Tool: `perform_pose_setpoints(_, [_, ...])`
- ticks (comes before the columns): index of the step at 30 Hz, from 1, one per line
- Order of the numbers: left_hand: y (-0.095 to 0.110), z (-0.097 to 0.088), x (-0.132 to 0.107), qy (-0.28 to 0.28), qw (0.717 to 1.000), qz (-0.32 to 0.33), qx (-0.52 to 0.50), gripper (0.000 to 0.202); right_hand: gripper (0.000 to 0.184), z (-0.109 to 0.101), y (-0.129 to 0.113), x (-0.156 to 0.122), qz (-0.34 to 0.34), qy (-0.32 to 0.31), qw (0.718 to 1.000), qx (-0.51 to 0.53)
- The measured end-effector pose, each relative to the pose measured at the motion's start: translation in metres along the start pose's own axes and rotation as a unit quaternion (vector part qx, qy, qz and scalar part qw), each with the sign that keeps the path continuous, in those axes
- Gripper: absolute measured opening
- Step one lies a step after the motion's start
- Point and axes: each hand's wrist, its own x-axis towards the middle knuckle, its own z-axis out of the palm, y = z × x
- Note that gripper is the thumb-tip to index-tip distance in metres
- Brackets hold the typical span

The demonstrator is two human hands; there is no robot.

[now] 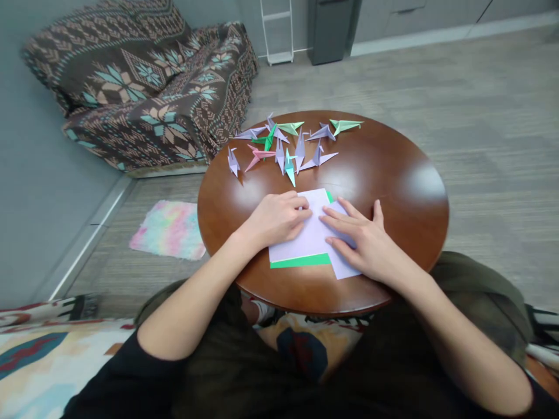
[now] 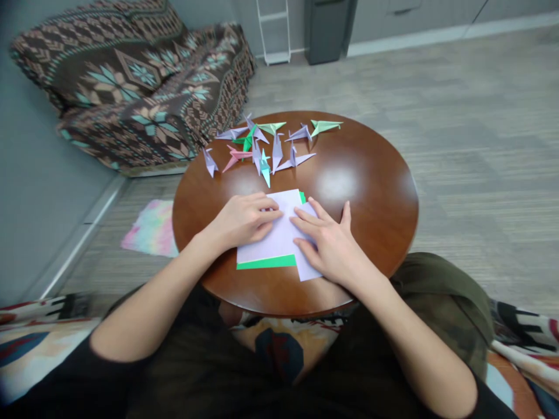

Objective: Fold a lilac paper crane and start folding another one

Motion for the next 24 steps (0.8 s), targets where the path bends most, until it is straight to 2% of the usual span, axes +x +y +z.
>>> perform_pose_setpoints(24, [0.0018, 0.0006, -0.0002, 0.010, 1.000, -0.007, 0.000, 0.026, 0.041, 0.0004, -0.0005, 0.0010, -0.004, -0.008, 1.000, 0.000])
